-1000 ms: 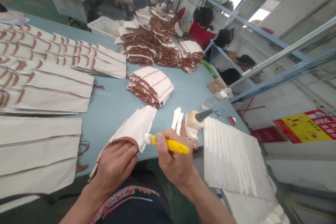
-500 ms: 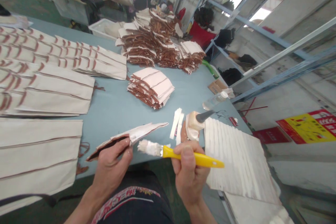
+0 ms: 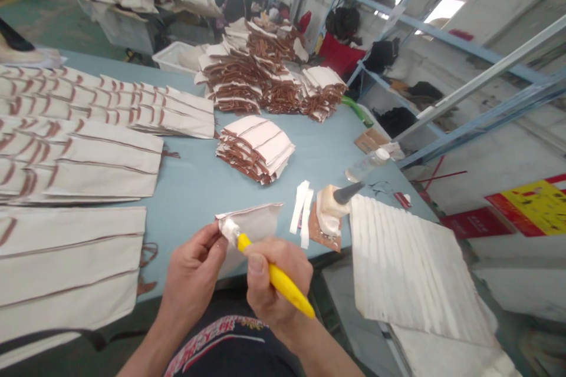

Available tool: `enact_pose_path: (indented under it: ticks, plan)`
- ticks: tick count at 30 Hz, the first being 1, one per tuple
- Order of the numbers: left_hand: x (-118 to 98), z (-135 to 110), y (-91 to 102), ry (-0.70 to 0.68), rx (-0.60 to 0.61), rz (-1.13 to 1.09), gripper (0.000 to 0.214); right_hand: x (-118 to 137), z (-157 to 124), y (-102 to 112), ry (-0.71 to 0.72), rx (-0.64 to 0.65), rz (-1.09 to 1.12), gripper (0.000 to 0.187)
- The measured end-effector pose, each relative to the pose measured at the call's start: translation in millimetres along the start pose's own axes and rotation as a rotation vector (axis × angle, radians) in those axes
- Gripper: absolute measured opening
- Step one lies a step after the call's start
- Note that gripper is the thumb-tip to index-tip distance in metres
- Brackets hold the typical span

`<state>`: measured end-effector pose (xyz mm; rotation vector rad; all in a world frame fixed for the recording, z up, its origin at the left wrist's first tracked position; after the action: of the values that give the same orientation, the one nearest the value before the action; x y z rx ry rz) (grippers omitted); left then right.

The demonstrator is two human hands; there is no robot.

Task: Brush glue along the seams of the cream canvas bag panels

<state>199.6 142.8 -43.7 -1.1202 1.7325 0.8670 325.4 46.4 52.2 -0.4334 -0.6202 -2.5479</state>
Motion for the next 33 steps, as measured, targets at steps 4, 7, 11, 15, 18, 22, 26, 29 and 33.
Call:
enact_pose_path:
  ticks: [4, 7, 11, 15, 18, 22, 26, 29, 33]
  plan:
    - [1.8, -2.5, 6.6, -0.171, -0.021, 0.171, 0.031, 14.6, -1.2, 1.8, 0.041, 0.020, 0.081, 0.027]
    - [1.1, -5.9, 11.5, -0.328, -0.056, 0.254, 0.023, 12.5, -3.1, 16.5, 0.060, -0.044, 0.225, 0.026]
    - [-9.0, -14.7, 14.3, -0.507, -0.112, 0.292, 0.018, -30.3, -3.5, 25.4, -0.068, -0.056, 0.167, 0.019]
    - [-13.1, -23.4, 12.5, -0.564, -0.099, 0.272, 0.017, -80.3, -12.0, -5.0, 0.000, 0.074, 0.072, 0.027]
    - [3.2, -21.2, 7.8, -0.418, -0.032, 0.190, 0.017, -111.7, -35.5, -34.3, -0.054, 0.100, 0.073, 0.036]
    - [54.2, -10.7, -2.0, 0.038, 0.143, -0.186, 0.019, -123.0, -69.5, -55.8, -0.081, 0.096, 0.093, 0.041]
    - [97.8, -8.9, -5.1, 0.430, 0.182, -0.588, 0.034, -114.7, -81.9, -60.3, -0.005, 0.122, 0.155, 0.041]
    - [108.7, -8.4, -4.1, 0.569, 0.166, -0.667, 0.030, -102.9, -79.2, -59.7, 0.098, 0.149, 0.227, 0.042]
    - [99.9, -4.1, -3.9, 0.611, 0.153, -0.680, 0.031, -83.4, -74.2, -52.5, 0.206, 0.161, 0.321, 0.040]
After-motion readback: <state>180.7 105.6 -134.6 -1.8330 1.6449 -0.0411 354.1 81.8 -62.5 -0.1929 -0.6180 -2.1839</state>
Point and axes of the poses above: each hand's wrist, its own z-axis towards the middle knuckle, its own y-axis out of the back of the hand, x = y × z, the point moved 7 cm from there along z, towards the middle knuckle, and after that the axes turned 10 degrees about y, right-handed, at the moved point
